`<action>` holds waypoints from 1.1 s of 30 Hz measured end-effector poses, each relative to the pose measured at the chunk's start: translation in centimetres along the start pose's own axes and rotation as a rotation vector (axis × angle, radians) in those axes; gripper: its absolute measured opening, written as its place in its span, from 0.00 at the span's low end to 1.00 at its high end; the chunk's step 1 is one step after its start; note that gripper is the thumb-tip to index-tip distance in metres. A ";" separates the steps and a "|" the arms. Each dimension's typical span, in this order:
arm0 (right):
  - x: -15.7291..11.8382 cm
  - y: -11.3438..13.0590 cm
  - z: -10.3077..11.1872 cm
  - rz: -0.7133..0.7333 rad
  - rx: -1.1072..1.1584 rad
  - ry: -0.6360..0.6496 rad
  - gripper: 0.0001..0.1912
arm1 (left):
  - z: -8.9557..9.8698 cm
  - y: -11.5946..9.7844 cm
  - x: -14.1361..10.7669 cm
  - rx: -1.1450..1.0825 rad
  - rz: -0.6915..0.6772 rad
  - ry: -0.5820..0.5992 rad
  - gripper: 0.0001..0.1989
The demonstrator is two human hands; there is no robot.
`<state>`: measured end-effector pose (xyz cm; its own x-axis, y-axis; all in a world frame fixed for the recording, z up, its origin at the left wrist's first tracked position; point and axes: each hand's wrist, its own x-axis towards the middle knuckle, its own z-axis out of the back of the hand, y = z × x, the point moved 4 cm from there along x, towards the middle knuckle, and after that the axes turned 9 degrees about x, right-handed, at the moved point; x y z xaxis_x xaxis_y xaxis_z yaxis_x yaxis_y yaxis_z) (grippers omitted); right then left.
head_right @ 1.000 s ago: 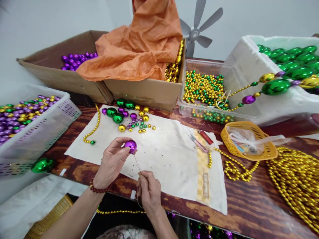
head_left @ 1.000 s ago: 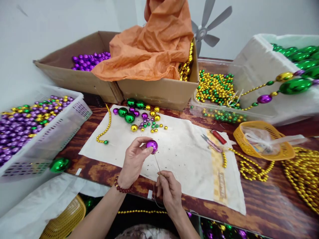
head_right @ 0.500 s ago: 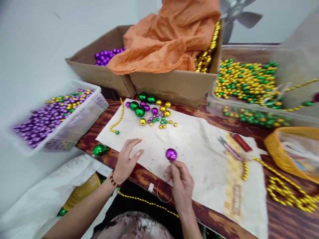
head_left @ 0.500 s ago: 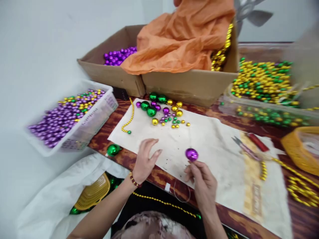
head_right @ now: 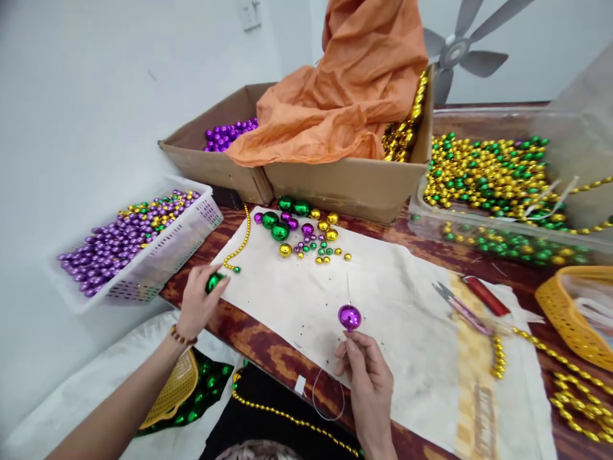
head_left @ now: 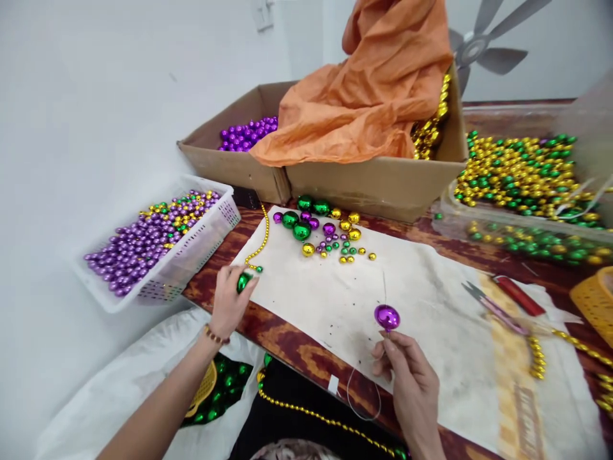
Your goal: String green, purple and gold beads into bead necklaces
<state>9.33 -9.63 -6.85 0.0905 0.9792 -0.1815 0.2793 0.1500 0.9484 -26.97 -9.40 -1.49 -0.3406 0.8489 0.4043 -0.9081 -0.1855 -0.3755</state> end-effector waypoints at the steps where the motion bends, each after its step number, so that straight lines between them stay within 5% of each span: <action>1: -0.1 0.0 0.1 -0.002 0.008 0.005 0.15 | -0.6 -0.4 2.5 -0.047 0.014 -0.015 0.18; 7: -0.4 -0.2 0.3 -0.023 -0.002 0.033 0.17 | -7.0 -0.7 18.0 -0.198 0.328 -0.052 0.15; 10: -0.4 -0.6 0.8 -0.047 -0.014 0.030 0.17 | -10.0 -0.4 21.9 -0.181 0.408 -0.074 0.16; 13: -0.3 -1.2 1.5 -0.080 0.003 0.013 0.17 | -12.2 -0.3 23.2 -0.147 0.416 -0.069 0.16; 18: -0.3 -1.9 2.0 -0.181 0.068 -0.037 0.18 | -13.7 -0.1 23.1 -0.105 0.318 -0.023 0.13; 24: 0.0 -1.5 1.1 -0.150 0.145 -0.061 0.16 | -11.8 -1.3 21.6 -0.056 0.137 -0.052 0.13; 27: 0.5 -1.6 1.1 -0.111 0.167 -0.062 0.14 | -10.5 -4.6 18.3 0.043 -0.162 -0.085 0.14; 30: 0.9 -1.6 1.1 -0.104 0.172 -0.049 0.13 | -10.8 -9.1 13.0 0.071 -0.491 0.083 0.11; 33: 1.1 -1.2 1.0 -0.102 0.168 -0.025 0.13 | -11.9 -12.5 8.4 0.081 -0.633 0.231 0.09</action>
<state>10.04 -8.89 -8.46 0.0769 0.9560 -0.2830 0.4436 0.2214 0.8684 -15.59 5.91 -3.29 0.3158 0.8884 0.3333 -0.9337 0.3535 -0.0575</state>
